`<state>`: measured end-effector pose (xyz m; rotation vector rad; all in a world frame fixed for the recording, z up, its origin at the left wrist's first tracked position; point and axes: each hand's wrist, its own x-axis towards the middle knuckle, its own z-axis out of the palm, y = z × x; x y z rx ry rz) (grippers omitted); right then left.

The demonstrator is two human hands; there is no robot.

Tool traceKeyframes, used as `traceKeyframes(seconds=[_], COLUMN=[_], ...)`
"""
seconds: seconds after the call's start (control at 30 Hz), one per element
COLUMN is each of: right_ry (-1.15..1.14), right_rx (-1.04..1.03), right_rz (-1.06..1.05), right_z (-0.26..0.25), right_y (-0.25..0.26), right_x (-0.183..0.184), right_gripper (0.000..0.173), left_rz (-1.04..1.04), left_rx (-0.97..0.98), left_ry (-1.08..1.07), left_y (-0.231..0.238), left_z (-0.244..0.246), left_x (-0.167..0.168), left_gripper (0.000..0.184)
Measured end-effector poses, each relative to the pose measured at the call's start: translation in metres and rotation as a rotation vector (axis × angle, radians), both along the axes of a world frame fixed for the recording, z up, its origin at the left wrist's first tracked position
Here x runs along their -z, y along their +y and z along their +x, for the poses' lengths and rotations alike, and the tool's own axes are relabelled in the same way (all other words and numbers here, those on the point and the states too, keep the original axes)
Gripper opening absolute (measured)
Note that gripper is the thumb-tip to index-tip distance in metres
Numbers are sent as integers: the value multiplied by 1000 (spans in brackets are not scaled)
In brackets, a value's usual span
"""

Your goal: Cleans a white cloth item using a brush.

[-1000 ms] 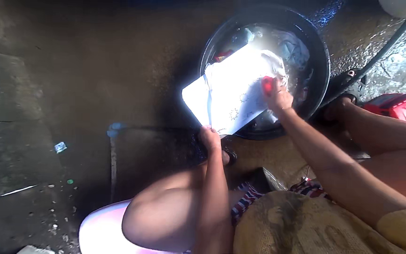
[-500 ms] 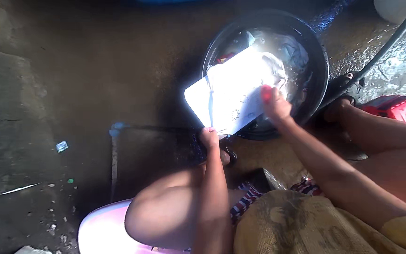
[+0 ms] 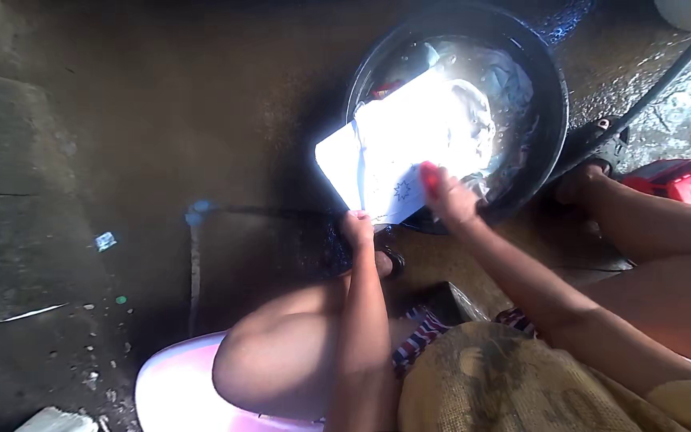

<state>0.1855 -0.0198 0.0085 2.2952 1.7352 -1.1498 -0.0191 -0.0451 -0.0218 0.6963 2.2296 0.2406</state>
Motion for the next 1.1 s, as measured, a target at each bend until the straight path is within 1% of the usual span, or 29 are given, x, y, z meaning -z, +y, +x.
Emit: traceKeyframes(seconds=[0.07,0.1,0.13,0.17,0.23,0.27,0.3,0.33,0.4,0.43,0.47,0.53,0.57,0.6,0.63,0.67,0.73,0.8,0.87,0.9,0.93,0.97,1.03,1.07,1.1], right_ry=[158,204,217,206,134,74,12,-31,-50,-27,24,135,192,221,232,210,105,-47,-145,-158,-132,-70,151,258,315], right_rx=[-264,-373,-409,-369,-167,-56,42,115,184,156,78,-215,-376,-497,-519,-464,-212,65,259,278,231,107,-292,-518,-735], right_rz=[-67,-125,-132,-120,-53,-30,-37,-46,-38,-14,16,-2,-54,-94,-93,-76,-18,-36,-88,-80,-41,22,106,100,25], right_z=[-40,-46,-39,-21,34,61,79,86,72,53,28,-24,-42,-48,-39,-18,42,96,114,107,90,64,2,-25,-42], right_y=[-18,-15,-5,12,54,75,92,103,104,93,74,27,10,3,8,23,64,98,116,116,108,91,45,25,19], right_x=[-13,-16,-11,1,28,40,43,43,33,24,15,1,-7,-11,-8,2,30,44,40,34,24,16,7,5,2], right_gripper=[66,67,66,66,64,68,73,76,77,75,72,64,64,62,61,61,60,71,81,82,80,75,64,63,64], left_rz=[-21,-32,-34,-27,-20,-21,-25,-33,-46,-46,-45,-58,-69,-73,-59,-38,-21,-22,-23,-20,-12,0,30,35,25], left_rx=[51,71,75,69,50,44,42,47,50,53,61,93,106,110,100,74,36,16,-21,-51,-90,-130,-172,-160,-142], left_ry=[25,48,58,56,52,47,43,41,24,21,25,50,67,76,69,48,32,19,-19,-50,-86,-116,-136,-127,-113], left_y=[1,1,1,1,2,3,5,6,7,6,7,9,9,8,6,5,5,3,6,8,8,8,6,3,1], left_z=[2,3,3,3,5,5,5,4,3,3,3,5,5,4,4,4,5,3,2,2,2,2,2,0,-1], left_x=[-10,-14,-14,-13,-12,-11,-11,-11,-11,-10,-10,-14,-18,-20,-18,-14,-9,-8,-10,-12,-14,-14,-12,-12,-12], left_gripper=[25,24,24,22,22,22,22,23,24,25,25,24,25,25,23,22,21,20,22,23,24,24,23,22,23])
